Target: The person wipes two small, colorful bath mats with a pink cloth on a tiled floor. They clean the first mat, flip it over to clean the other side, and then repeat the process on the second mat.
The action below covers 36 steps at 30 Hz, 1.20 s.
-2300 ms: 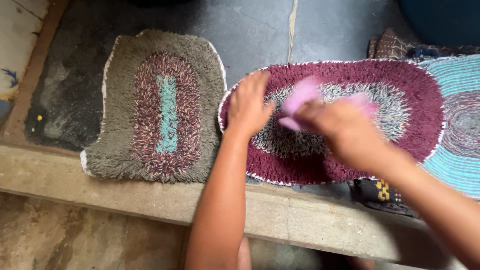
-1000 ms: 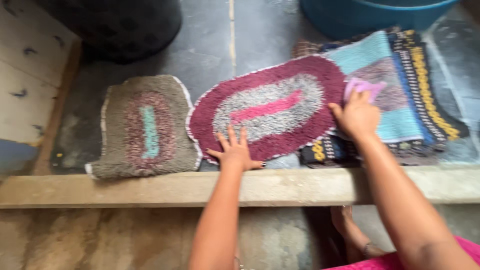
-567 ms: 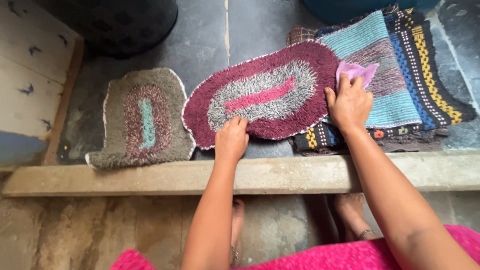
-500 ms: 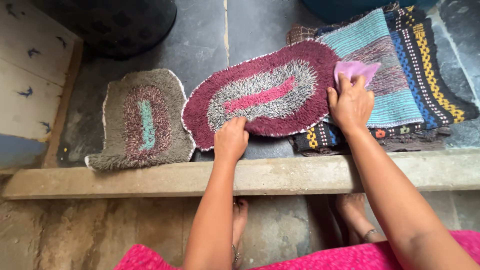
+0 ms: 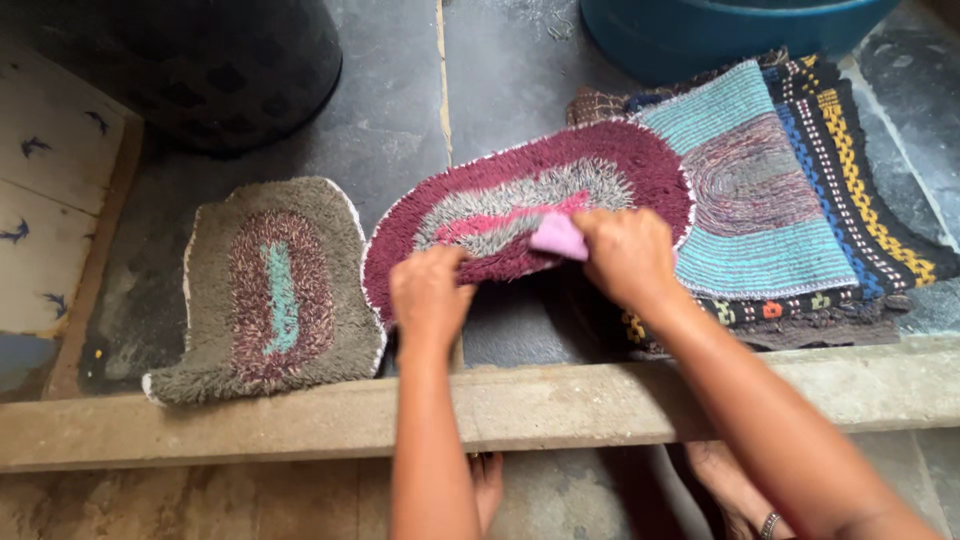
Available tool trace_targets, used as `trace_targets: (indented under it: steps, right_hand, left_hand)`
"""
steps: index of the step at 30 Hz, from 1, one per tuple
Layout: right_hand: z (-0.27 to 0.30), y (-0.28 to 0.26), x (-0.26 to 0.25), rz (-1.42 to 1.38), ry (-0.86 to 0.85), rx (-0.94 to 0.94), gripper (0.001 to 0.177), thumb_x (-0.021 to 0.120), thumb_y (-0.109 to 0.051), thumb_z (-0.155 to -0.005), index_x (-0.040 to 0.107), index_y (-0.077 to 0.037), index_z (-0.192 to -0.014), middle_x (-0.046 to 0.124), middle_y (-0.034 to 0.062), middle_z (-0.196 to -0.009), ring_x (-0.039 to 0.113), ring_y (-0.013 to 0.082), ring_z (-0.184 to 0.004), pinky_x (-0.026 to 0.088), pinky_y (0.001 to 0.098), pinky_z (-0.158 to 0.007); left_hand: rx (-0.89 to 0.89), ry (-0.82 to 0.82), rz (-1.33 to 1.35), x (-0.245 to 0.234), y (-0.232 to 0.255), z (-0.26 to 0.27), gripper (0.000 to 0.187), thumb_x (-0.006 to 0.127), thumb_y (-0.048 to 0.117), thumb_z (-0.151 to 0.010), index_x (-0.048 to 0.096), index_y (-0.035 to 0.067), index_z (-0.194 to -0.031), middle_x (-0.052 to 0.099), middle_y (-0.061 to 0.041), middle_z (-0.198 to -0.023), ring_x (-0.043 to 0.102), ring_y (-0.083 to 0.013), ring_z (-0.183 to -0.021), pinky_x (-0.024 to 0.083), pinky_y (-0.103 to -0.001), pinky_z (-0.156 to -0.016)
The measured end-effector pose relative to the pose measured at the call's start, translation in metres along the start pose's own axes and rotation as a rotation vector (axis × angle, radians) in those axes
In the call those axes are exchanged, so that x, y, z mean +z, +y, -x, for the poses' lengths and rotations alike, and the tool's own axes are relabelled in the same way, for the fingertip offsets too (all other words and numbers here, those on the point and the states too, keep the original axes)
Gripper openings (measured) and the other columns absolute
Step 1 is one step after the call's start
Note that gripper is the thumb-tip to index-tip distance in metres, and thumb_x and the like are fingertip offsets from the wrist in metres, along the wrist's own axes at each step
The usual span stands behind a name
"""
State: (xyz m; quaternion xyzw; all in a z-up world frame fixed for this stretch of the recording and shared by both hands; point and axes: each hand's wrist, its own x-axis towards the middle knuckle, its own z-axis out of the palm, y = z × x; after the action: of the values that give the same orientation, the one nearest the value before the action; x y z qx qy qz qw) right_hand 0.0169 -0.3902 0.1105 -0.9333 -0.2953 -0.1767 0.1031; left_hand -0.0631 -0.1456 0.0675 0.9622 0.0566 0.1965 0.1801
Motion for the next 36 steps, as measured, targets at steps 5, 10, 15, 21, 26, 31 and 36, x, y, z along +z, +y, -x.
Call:
trace_targets:
  steps: [5,10,15,21,26,31,36]
  right_hand:
    - [-0.068,0.056,-0.043,0.085,0.369,-0.214,0.007,0.071,-0.014,-0.087,0.065,-0.016,-0.090,0.065,0.0072,-0.079,0.068,0.0330,-0.081,0.051,0.0455,-0.070]
    - [-0.110,0.139,-0.062,0.478,0.476,-0.163,0.009,0.065,-0.009,-0.078,0.066,-0.013,-0.086,0.065,0.0064,-0.079,0.062,0.0262,-0.068,0.045,0.0383,-0.062]
    - [-0.113,0.085,-0.049,0.764,-0.238,-0.266,0.011,0.073,-0.027,-0.081,0.078,-0.019,-0.075,0.074,0.0082,-0.079,0.075,0.0287,-0.072,0.056,0.0447,-0.060]
    - [-0.091,0.011,-0.127,0.544,-0.130,-0.122,0.017,0.071,-0.029,-0.082,0.078,-0.024,-0.096,0.071,0.0135,-0.071,0.073,0.0346,-0.065,0.055,0.0450,-0.054]
    - [-0.082,-0.016,-0.182,0.669,-0.019,-0.246,0.017,0.075,-0.036,-0.084,0.076,-0.022,-0.093,0.067,0.0084,-0.067,0.071,0.0276,-0.066,0.054,0.0422,-0.062]
    - [-0.102,-0.008,-0.207,0.384,-0.161,-0.227,0.018,0.078,-0.019,-0.077,0.073,-0.010,-0.092,0.067,0.0101,-0.071,0.067,0.0273,-0.059,0.053,0.0397,-0.058]
    - [-0.097,-0.001,-0.221,0.368,-0.289,-0.370,0.038,0.080,-0.012,-0.059,0.074,-0.012,-0.097,0.067,0.0084,-0.066,0.071,0.0255,-0.065,0.055,0.0379,-0.063]
  left_hand:
    - [-0.291,-0.131,-0.036,-0.055,-0.050,-0.032,0.016,0.066,0.026,-0.098,0.082,0.023,-0.096,0.075,-0.014,-0.095,0.071,-0.0374,-0.086,0.052,-0.053,-0.081]
    - [-0.051,0.457,0.282,-0.111,-0.006,-0.069,0.020,0.063,0.016,-0.099,0.076,0.011,-0.114,0.074,-0.009,-0.118,0.070,-0.0287,-0.105,0.055,-0.043,-0.093]
    - [-0.144,0.212,0.553,-0.089,0.068,-0.059,0.034,0.067,0.015,-0.091,0.070,0.011,-0.124,0.071,-0.010,-0.123,0.069,-0.0264,-0.112,0.053,-0.040,-0.101]
    - [-0.054,-0.258,0.687,-0.032,0.144,-0.040,0.094,0.081,0.047,-0.076,0.044,-0.002,-0.147,0.058,-0.028,-0.137,0.059,-0.0415,-0.125,0.049,-0.049,-0.103]
    - [-0.096,-0.067,1.085,-0.040,0.181,-0.040,0.109,0.076,0.050,-0.077,0.027,-0.005,-0.158,0.045,-0.031,-0.150,0.060,-0.0435,-0.124,0.053,-0.048,-0.097]
    - [0.109,0.111,1.132,-0.049,0.174,-0.043,0.072,0.071,0.043,-0.099,0.047,-0.002,-0.149,0.054,-0.025,-0.150,0.057,-0.0393,-0.140,0.048,-0.048,-0.122]
    - [-0.082,-0.083,0.792,-0.070,0.159,-0.040,0.067,0.058,0.026,-0.088,0.048,0.010,-0.152,0.041,-0.012,-0.174,0.070,-0.0337,-0.116,0.060,-0.041,-0.093]
